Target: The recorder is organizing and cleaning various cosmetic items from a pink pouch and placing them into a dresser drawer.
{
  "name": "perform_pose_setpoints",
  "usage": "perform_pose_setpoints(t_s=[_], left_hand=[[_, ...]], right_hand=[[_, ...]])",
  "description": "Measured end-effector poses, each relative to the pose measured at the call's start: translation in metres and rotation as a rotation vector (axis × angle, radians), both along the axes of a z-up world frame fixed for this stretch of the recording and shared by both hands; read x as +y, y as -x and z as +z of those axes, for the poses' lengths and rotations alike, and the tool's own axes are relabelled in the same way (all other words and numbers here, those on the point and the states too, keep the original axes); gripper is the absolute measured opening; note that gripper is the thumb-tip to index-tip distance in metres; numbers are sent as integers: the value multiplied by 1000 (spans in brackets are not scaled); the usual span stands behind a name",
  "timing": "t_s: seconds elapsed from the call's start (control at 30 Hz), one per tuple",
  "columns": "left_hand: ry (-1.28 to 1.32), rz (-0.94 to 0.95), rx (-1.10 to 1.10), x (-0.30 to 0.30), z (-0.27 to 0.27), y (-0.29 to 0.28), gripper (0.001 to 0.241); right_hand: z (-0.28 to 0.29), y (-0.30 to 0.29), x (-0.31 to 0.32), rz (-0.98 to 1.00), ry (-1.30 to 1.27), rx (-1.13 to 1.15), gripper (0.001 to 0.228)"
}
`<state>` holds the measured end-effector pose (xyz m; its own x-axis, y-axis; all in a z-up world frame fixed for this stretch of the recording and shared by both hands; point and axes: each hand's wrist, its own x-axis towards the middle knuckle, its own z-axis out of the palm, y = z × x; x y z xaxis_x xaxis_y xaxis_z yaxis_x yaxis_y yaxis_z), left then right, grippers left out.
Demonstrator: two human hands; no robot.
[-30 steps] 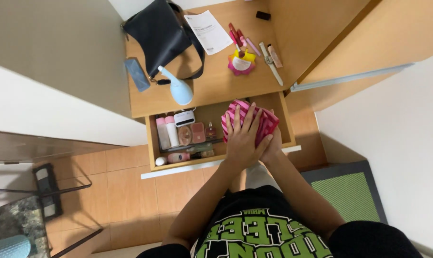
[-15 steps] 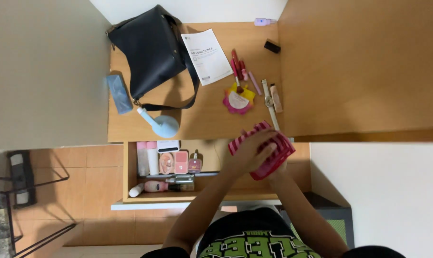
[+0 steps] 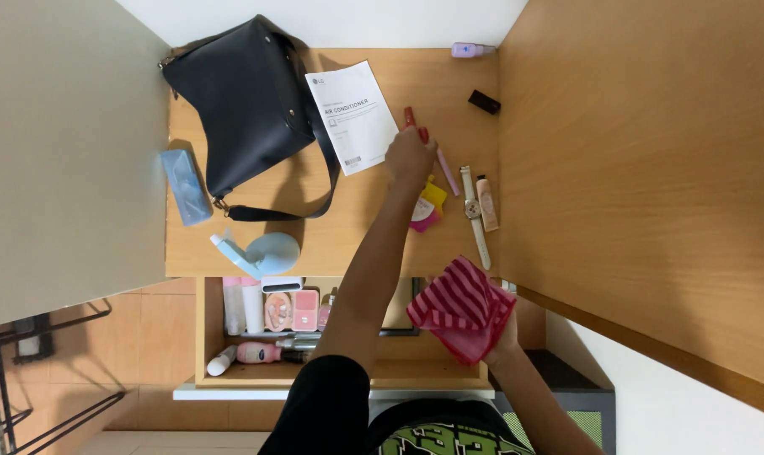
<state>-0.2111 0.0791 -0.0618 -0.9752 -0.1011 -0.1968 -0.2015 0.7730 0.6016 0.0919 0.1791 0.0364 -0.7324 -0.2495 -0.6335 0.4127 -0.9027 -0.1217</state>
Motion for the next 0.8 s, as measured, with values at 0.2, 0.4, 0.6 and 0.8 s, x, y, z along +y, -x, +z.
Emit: perform_pose_setpoints(t_s=[0.2, 0.4, 0.6, 0.8], left_hand=[[138, -161, -106, 27, -45, 2, 34], [41, -93, 30, 17, -49, 4, 29], [-284, -265, 44, -12, 94, -126, 30], [47, -484, 249, -68, 134, -279, 30]], right_hand=[[-5, 0, 7, -5, -46, -61, 70], [-8, 5, 19, -95, 7, 156, 66], [-45, 30, 24, -180, -35, 562, 40], [-34, 17, -35, -158, -455, 402, 36]])
